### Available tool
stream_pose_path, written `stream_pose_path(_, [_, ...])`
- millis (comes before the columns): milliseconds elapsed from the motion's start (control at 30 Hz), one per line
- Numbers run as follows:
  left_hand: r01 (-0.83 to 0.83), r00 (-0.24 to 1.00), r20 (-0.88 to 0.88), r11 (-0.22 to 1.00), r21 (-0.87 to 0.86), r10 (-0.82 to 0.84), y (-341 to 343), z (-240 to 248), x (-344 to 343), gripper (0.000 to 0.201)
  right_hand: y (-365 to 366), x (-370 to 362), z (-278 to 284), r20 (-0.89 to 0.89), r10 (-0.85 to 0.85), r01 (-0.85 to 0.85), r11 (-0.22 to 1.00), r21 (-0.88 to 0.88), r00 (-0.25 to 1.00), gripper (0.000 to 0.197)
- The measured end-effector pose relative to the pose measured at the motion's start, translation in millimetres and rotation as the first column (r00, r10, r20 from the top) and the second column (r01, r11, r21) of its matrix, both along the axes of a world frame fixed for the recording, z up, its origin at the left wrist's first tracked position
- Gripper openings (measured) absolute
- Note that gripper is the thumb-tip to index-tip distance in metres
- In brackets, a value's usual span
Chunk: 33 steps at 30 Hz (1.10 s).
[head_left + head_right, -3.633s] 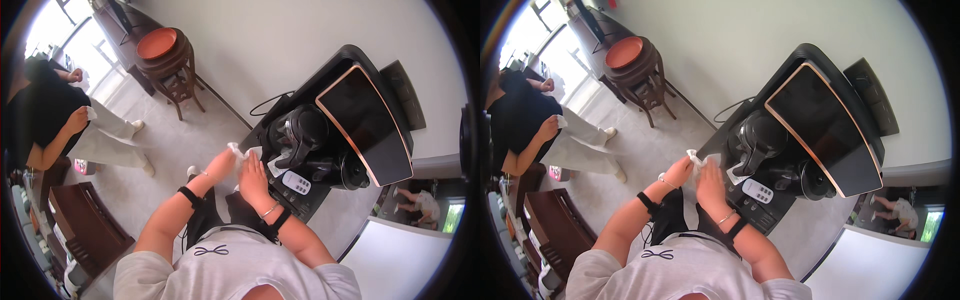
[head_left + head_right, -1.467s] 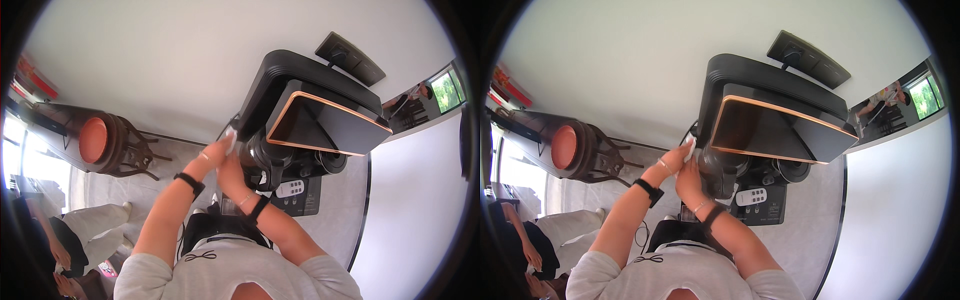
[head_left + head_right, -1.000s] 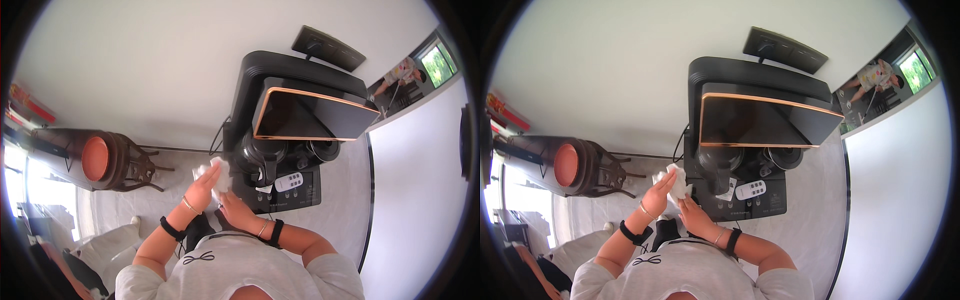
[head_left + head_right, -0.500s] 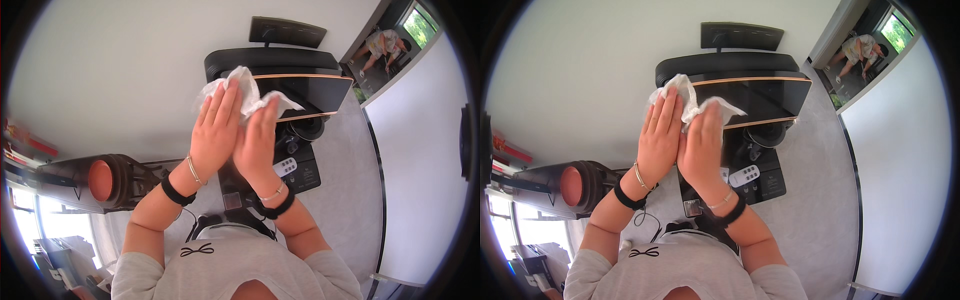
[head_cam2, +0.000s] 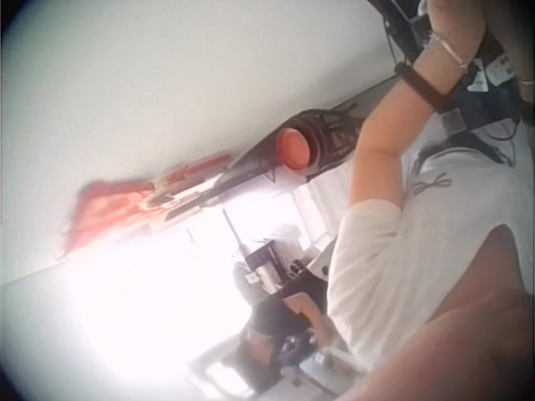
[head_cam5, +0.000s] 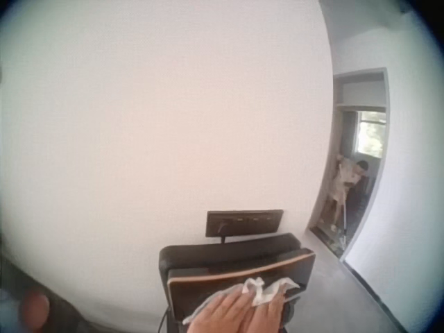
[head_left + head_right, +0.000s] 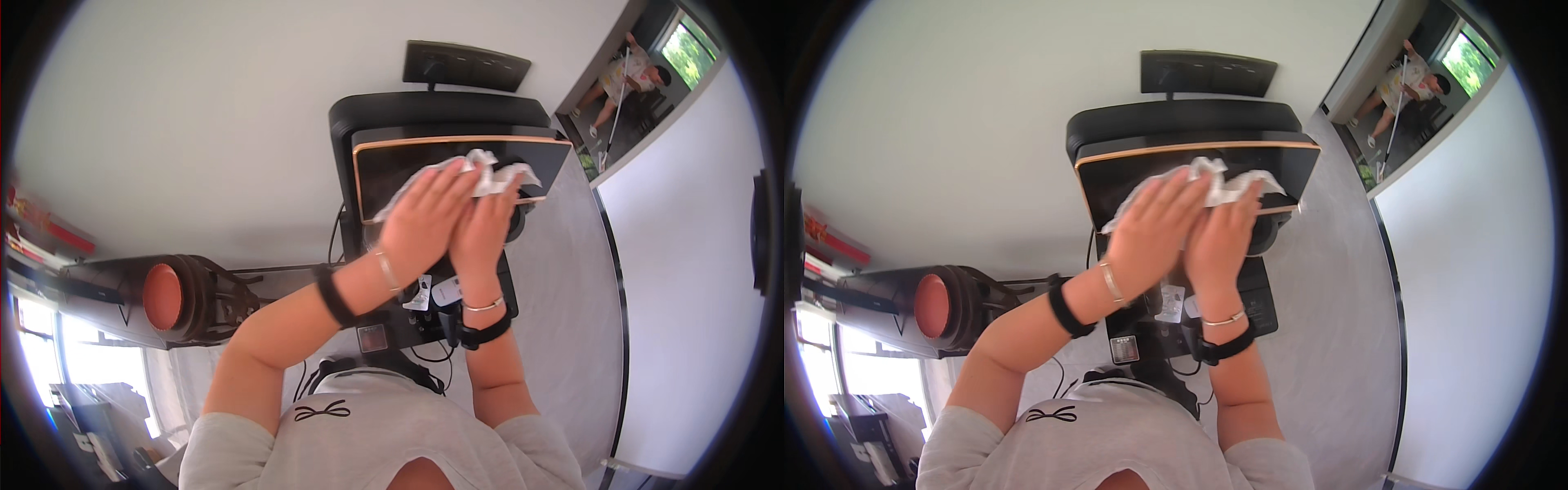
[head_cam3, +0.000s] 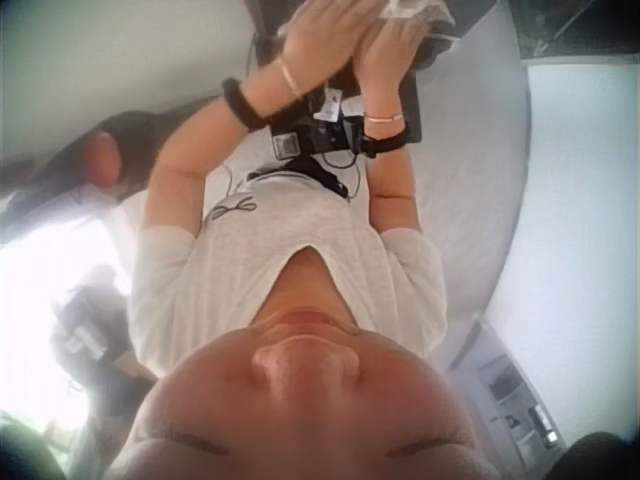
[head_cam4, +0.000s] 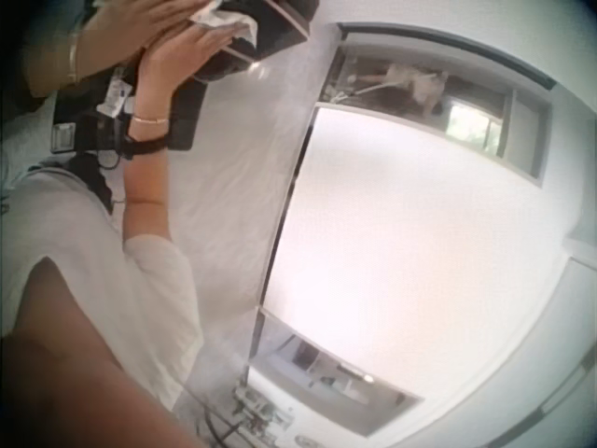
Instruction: The person wipes a door frame, an appliance, a wooden table, and the floor with a cloth.
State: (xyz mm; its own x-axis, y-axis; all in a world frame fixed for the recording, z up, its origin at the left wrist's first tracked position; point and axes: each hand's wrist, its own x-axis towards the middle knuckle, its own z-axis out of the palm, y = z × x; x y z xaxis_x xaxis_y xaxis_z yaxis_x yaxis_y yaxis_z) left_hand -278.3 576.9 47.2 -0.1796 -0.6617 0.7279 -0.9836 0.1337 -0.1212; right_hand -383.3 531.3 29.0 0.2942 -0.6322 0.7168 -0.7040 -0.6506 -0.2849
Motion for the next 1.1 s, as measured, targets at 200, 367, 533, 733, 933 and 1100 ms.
stream_pose_path(200, [-0.036,0.996,0.086,0.999,-0.004,0.036,-3.3,-0.8,9.0,0.048,-15.3,-6.5,-9.8,0.096,0.024,-0.027,0.999,0.031,0.995,0.046])
stream_pose_path(367, [-0.102,0.993,0.055,0.994,-0.031,0.103,21.8,3.7,41.8,0.048,0.3,19.1,8.2,0.009,0.024,-0.023,0.998,-0.066,1.000,0.049])
stream_pose_path(533, [-0.067,0.998,-0.019,0.996,-0.067,0.065,39.3,-10.1,53.3,0.045,17.3,33.5,1.7,-0.003,0.099,-0.099,0.995,0.005,0.995,0.041])
stream_pose_path(733, [-0.126,0.989,-0.092,0.982,-0.139,0.114,63.3,-15.4,71.9,0.043,40.9,51.8,-10.6,-0.008,0.223,-0.223,0.975,-0.025,0.975,0.047])
stream_pose_path(933, [-0.097,0.969,-0.235,0.992,-0.080,0.076,91.4,-25.5,99.5,0.043,71.1,76.9,-15.5,-0.045,0.327,-0.327,0.945,0.003,0.944,0.051])
stream_pose_path(1100, [-0.176,0.944,-0.300,0.980,-0.098,0.139,151.6,-33.6,128.2,0.043,117.0,107.4,-18.8,-0.048,0.462,-0.458,0.886,0.071,0.886,0.052])
